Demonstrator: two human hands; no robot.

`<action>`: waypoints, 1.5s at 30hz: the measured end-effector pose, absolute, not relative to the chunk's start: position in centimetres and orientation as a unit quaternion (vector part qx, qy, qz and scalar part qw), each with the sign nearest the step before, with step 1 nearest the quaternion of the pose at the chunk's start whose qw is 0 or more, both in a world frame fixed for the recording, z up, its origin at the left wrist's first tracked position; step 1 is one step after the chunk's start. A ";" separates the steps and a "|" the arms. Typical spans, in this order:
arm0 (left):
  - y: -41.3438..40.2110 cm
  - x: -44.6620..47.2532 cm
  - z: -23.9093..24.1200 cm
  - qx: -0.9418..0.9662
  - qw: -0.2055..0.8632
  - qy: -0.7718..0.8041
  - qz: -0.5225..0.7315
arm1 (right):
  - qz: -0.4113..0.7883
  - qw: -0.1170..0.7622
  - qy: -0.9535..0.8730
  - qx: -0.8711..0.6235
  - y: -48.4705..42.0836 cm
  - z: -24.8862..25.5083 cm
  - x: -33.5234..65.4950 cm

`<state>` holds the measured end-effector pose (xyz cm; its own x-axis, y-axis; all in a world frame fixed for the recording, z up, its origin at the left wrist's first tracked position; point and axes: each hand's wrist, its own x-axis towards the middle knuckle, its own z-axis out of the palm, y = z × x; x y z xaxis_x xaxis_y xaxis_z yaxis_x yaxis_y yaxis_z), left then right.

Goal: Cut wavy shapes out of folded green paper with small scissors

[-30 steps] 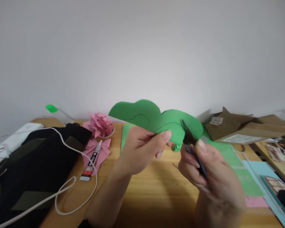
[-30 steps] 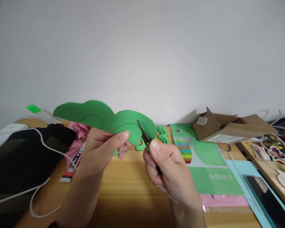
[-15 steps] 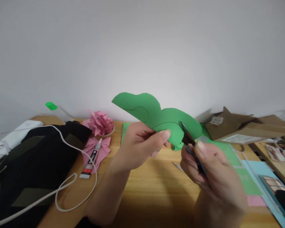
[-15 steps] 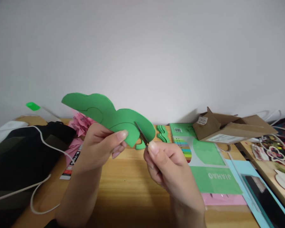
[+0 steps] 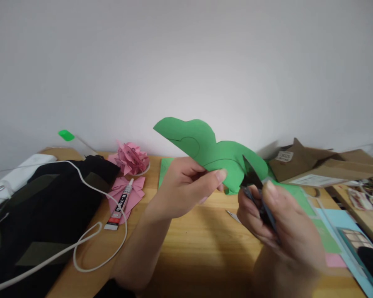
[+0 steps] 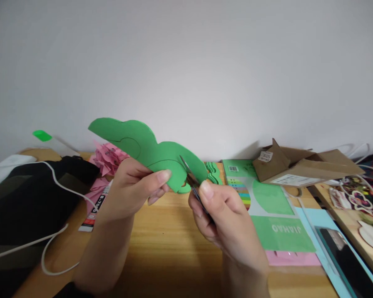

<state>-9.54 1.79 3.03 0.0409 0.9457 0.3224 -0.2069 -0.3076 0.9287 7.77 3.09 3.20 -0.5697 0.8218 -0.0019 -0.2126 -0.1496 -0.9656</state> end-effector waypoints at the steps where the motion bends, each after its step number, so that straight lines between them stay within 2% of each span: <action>1: 1.8 -9.6 3.0 0.540 0.478 0.344 0.602 | 0.705 0.368 -0.537 -0.281 3.1 3.2 7.7; 11: 1.8 -9.6 3.2 0.527 0.483 0.384 0.585 | 0.702 0.365 -0.546 -0.277 3.4 3.3 7.6; 45: 2.0 -10.0 2.7 0.533 0.517 0.310 0.594 | 0.690 0.348 -0.581 -0.256 3.6 3.0 8.0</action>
